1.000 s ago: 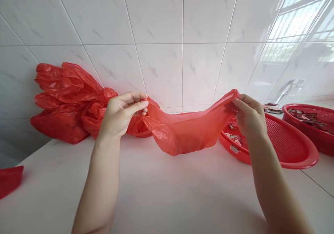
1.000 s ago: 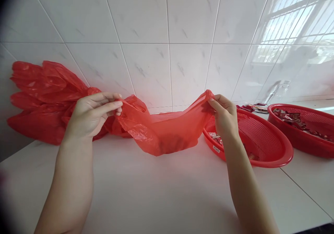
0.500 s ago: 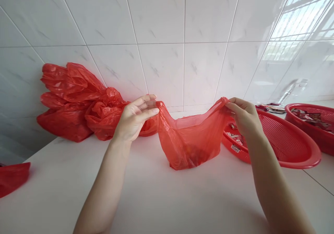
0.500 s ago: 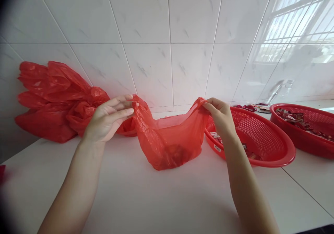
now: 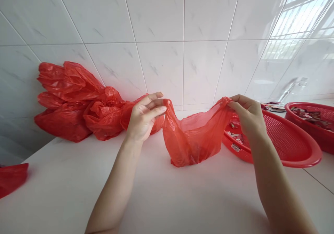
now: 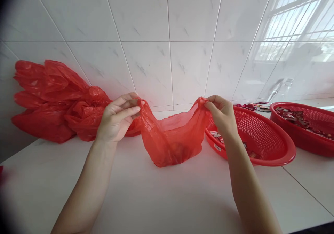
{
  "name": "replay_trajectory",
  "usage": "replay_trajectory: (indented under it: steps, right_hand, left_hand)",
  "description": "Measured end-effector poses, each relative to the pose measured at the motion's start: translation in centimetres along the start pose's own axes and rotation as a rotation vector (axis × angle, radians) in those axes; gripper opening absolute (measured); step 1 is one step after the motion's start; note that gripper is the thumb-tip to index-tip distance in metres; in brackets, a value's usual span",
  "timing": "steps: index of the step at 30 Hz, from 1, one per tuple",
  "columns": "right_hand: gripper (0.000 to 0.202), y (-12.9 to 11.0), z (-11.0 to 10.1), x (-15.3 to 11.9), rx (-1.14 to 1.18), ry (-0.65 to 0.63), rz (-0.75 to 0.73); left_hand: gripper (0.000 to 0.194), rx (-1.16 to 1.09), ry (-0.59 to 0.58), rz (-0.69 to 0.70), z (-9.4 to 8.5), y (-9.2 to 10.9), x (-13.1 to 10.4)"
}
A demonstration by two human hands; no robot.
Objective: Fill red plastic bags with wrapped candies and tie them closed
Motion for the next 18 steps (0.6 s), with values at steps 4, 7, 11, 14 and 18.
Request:
replay_trajectory:
  steps: [4, 7, 11, 14, 18]
  right_hand:
    - [0.016, -0.5, 0.7, -0.2, -0.004, -0.034, -0.013]
    - [0.018, -1.1, 1.3, -0.5, -0.012, -0.04, -0.039]
    - [0.018, -2.0, 2.0, -1.2, -0.023, -0.013, -0.105]
    - [0.017, -2.3, 2.8, -1.6, -0.045, -0.049, -0.133]
    - [0.017, -2.5, 4.3, -2.1, -0.093, -0.152, -0.161]
  left_hand:
    - [0.04, 0.055, -0.054, 0.018, 0.3, -0.3, 0.0]
    - [0.053, 0.137, -0.088, 0.094, 0.6, -0.1, -0.1]
    - [0.058, 0.27, -0.092, 0.244, 1.4, 0.4, -0.6]
    - [0.041, 0.339, -0.103, 0.264, 2.2, 0.3, -1.0]
    - [0.024, 0.458, -0.094, 0.21, 3.7, -0.6, -1.6]
Point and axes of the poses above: each hand's wrist, its own x-axis towards the middle knuckle, its own z-axis out of the palm, y = z × x, the point moved 3 cm from there along x, towards the middle knuckle, and after that the axes turned 15 degrees about -y, right-handed, at the moved point
